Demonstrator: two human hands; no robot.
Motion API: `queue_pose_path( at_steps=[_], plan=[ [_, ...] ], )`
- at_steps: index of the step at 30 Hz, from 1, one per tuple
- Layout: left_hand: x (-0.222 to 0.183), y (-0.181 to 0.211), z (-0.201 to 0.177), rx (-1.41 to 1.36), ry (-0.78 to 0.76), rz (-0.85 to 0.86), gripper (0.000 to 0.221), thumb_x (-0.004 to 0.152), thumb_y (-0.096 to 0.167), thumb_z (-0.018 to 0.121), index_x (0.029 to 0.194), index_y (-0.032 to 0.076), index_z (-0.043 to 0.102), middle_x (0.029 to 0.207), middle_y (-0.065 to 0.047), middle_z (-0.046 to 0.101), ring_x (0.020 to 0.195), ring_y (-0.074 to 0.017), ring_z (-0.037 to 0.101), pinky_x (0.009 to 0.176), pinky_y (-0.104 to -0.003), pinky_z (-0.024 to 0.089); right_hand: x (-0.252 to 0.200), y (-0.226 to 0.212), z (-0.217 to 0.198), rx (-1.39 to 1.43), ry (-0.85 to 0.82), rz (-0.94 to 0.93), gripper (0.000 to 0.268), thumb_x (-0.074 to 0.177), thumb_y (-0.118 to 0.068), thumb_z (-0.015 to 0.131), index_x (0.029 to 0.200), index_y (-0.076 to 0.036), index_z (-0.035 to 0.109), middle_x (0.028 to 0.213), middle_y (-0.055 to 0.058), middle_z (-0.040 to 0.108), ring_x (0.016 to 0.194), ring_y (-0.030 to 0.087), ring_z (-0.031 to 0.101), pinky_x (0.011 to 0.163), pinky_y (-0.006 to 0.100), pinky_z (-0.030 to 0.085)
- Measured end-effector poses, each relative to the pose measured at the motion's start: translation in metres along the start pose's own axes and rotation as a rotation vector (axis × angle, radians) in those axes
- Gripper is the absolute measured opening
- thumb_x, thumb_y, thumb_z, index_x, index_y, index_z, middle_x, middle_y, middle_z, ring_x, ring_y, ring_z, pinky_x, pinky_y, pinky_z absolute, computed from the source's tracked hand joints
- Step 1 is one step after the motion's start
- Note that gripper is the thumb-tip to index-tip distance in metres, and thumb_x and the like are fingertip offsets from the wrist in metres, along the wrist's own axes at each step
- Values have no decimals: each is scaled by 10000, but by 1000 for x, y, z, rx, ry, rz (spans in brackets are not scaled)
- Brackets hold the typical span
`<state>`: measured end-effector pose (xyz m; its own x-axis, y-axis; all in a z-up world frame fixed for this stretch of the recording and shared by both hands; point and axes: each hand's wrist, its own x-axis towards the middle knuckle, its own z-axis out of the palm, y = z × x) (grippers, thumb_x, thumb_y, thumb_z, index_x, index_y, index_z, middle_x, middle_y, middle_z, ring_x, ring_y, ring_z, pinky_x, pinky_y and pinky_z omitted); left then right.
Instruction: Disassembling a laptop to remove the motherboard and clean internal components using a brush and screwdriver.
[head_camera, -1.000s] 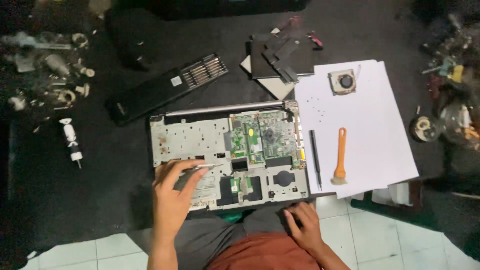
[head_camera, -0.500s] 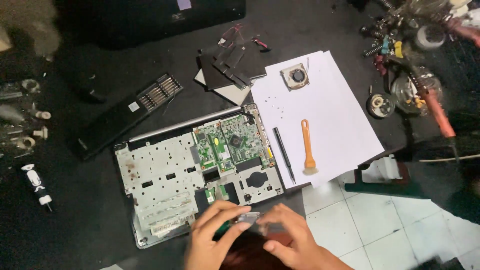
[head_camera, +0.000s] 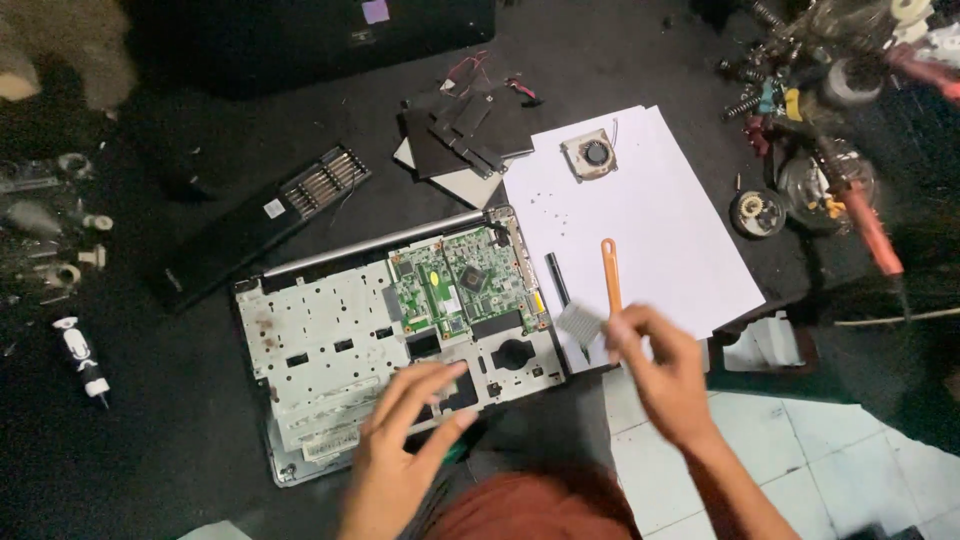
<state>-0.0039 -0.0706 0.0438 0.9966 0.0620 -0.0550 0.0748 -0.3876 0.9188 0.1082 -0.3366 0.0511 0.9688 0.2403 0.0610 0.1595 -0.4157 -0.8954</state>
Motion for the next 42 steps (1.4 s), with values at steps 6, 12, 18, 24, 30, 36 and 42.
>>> queue_pose_path(
  at_steps=[6, 12, 18, 24, 30, 36, 42],
  plan=[
    [23, -19, -37, 230, 224, -8, 332, 989, 209, 592, 1295, 108, 672, 1467, -68, 515, 1415, -285, 479, 1161, -496, 405, 73, 12, -30, -177, 48, 270, 313, 1072, -338, 549, 904, -100, 663, 862, -18, 637, 825, 87, 515, 745, 248, 358],
    [30, -44, -25, 549, 217, 98, 580, 983, 385, 596, 1474, 96, 489, 1622, -108, 339, 1542, -323, 277, 1258, -591, 178, 81, 17, -27, -802, 37, 298, 416, 1012, -531, 572, 1207, -176, 662, 892, 10, 732, 801, 265, 691, 687, 447, 476],
    [30, -54, -26, 523, 195, 98, 536, 973, 378, 611, 1463, 168, 554, 1665, -118, 305, 1562, -336, 226, 1259, -572, 185, 32, -8, 22, -577, -29, -91, 329, 975, -369, 649, 1182, -119, 701, 803, 14, 631, 664, 196, 563, 690, 370, 448],
    [28, -56, -27, 462, 216, 121, 520, 965, 359, 632, 1453, 186, 582, 1669, -125, 308, 1566, -338, 232, 1273, -562, 172, -1, 4, 60, -764, -29, -130, 393, 925, -454, 730, 1137, -133, 647, 845, -2, 604, 756, 236, 592, 663, 383, 456],
    [28, -59, -30, 453, 192, 113, 626, 992, 434, 565, 1551, 178, 450, 1684, -108, 274, 1576, -323, 198, 1278, -553, 153, 1, 2, 63, -579, -48, -93, 355, 899, -384, 769, 1161, -165, 673, 898, -40, 674, 791, 146, 613, 794, 338, 371],
    [28, -59, -31, 429, 209, 133, 613, 998, 423, 566, 1544, 164, 466, 1667, -100, 326, 1567, -316, 237, 1273, -557, 171, 0, 3, 60, -456, -5, -110, 311, 928, -274, 764, 1204, -171, 661, 827, -50, 623, 715, 118, 577, 810, 313, 350],
    [27, -51, -33, 372, 168, 95, 643, 995, 434, 552, 1552, 131, 443, 1615, -29, 436, 1575, -296, 212, 1275, -562, 132, -2, 9, 58, -387, -10, -19, 277, 939, -269, 732, 1194, -191, 661, 980, -61, 725, 870, 130, 613, 881, 298, 401]
  ],
)
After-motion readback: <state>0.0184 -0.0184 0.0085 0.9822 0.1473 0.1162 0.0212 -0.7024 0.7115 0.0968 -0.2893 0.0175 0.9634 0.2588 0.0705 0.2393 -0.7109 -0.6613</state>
